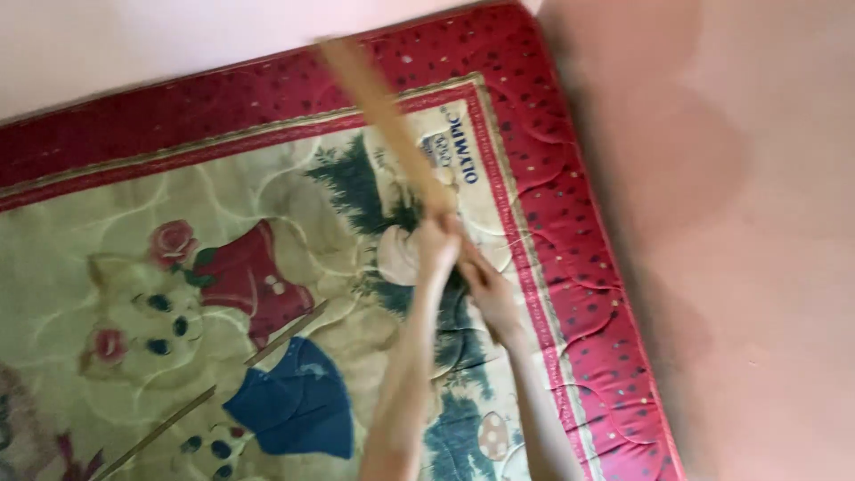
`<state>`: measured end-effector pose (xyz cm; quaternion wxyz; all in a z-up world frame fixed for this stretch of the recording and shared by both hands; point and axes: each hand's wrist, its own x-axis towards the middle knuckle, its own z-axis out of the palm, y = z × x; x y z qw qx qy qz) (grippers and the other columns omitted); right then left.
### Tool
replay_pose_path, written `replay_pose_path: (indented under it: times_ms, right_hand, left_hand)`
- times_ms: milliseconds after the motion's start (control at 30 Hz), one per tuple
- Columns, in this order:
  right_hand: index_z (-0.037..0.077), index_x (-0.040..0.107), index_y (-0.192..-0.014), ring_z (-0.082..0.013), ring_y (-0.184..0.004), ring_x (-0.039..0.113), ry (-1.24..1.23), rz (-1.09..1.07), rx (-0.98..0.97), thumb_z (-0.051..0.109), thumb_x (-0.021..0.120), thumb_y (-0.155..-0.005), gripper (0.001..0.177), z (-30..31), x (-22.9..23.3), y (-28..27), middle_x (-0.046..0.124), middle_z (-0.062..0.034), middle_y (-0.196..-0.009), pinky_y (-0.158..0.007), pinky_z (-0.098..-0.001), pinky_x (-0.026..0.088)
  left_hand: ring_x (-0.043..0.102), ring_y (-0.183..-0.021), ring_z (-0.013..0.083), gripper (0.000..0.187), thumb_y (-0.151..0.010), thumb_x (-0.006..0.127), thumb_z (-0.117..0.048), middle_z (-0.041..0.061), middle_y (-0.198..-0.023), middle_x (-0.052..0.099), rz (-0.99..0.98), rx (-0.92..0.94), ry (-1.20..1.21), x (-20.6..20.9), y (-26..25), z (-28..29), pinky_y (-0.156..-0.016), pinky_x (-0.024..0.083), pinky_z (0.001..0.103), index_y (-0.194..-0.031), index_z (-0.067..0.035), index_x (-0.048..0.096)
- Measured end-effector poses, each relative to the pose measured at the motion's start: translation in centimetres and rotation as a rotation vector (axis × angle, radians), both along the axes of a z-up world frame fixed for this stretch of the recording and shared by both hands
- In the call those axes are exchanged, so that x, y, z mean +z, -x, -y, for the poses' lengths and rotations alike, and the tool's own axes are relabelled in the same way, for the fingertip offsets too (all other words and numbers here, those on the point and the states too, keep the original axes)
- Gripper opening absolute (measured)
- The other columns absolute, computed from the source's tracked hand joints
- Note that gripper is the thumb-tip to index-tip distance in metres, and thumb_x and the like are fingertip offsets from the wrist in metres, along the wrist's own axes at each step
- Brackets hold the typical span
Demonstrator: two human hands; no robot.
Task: Beating a mattress with a bundle of sticks to remove dust
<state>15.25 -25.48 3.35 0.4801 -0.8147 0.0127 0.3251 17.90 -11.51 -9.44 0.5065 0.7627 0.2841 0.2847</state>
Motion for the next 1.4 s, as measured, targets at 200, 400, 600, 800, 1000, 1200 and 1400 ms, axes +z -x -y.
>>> replay_pose_path:
  times_ms: [200, 400, 600, 800, 1000, 1200, 1400]
  right_hand:
    - [0.012, 0.050, -0.156, -0.0084, -0.103, 0.064, -0.212, 0.474, -0.150, 0.018, 0.054, -0.111, 0.045, 12.0, -2.0, -2.1, 0.069, -0.0072, -0.133, -0.085, -0.0299, 0.053]
    - [0.010, 0.075, -0.116, -0.0188, -0.072, 0.066, 0.039, 0.411, 0.072, 0.007, 0.066, -0.089, 0.028, 7.1, -4.1, 5.6, 0.073, -0.0138, -0.078, -0.066, -0.0386, 0.054]
    - [0.034, 0.056, -0.147, -0.0359, -0.083, 0.072, -0.214, 0.373, 0.547, 0.032, 0.058, -0.102, 0.046, -10.8, 1.8, 11.1, 0.073, -0.0179, -0.106, -0.072, -0.0445, 0.057]
    - [0.030, 0.059, -0.144, -0.0356, -0.085, 0.075, 0.105, 0.313, 0.442, 0.047, 0.048, -0.105, 0.044, -12.3, -6.7, 4.6, 0.075, -0.0188, -0.101, -0.077, -0.0475, 0.058]
    - [0.025, 0.059, -0.147, -0.0233, -0.110, 0.071, 0.079, 0.254, 0.023, 0.032, 0.058, -0.100, 0.048, 5.4, -1.4, -1.7, 0.073, -0.0173, -0.121, -0.091, -0.0372, 0.054]
    - [0.015, 0.045, -0.156, -0.0142, -0.085, 0.063, -0.026, 0.388, -0.241, 0.025, 0.052, -0.107, 0.050, 9.1, 1.8, -1.5, 0.073, -0.0114, -0.126, -0.078, -0.0324, 0.054]
    - [0.021, 0.057, -0.146, -0.0196, -0.079, 0.071, -0.003, 0.221, 0.141, 0.026, 0.059, -0.102, 0.045, -0.1, 3.0, 7.2, 0.077, -0.0126, -0.106, -0.074, -0.0357, 0.058]
  left_hand:
    - [0.072, -0.075, 0.0389, 0.046, -0.097, 0.059, -0.039, 0.020, -0.078, 0.070, -0.418, -0.408, 0.150, 1.7, -9.5, 15.3, -0.066, 0.059, 0.050, -0.130, -0.008, 0.051]
    - [0.068, -0.071, 0.0184, 0.037, -0.107, 0.057, -0.032, 0.013, -0.081, 0.074, -0.216, -0.176, 0.473, 9.6, 3.9, 5.4, -0.064, 0.054, 0.034, -0.101, -0.001, 0.076]
    - [0.065, -0.079, 0.0114, 0.070, -0.101, 0.066, -0.022, 0.013, -0.101, 0.073, -0.081, 0.405, 0.250, 2.6, 22.1, -14.1, -0.064, 0.055, 0.025, -0.159, -0.002, 0.033]
    - [0.072, -0.086, 0.0282, 0.047, -0.102, 0.064, -0.043, 0.019, -0.097, 0.075, -0.361, 0.209, 0.120, 4.0, 9.5, -14.7, -0.080, 0.057, 0.043, -0.119, 0.001, 0.067]
    - [0.071, -0.071, 0.0226, 0.027, -0.101, 0.058, -0.022, 0.012, -0.081, 0.074, -0.051, -0.181, 0.466, -0.7, -3.4, 6.2, -0.066, 0.059, 0.039, -0.099, 0.000, 0.073]
    - [0.067, -0.066, 0.0287, 0.067, -0.106, 0.054, -0.042, 0.018, -0.077, 0.070, -0.611, -0.598, 0.151, 7.2, -9.8, 12.4, -0.057, 0.054, 0.043, -0.161, -0.013, 0.028]
    - [0.063, -0.095, 0.0225, 0.033, -0.099, 0.069, -0.014, 0.010, -0.102, 0.064, 0.076, -0.005, -0.236, 13.1, 8.0, -0.8, -0.083, 0.054, 0.039, -0.130, -0.012, 0.059]
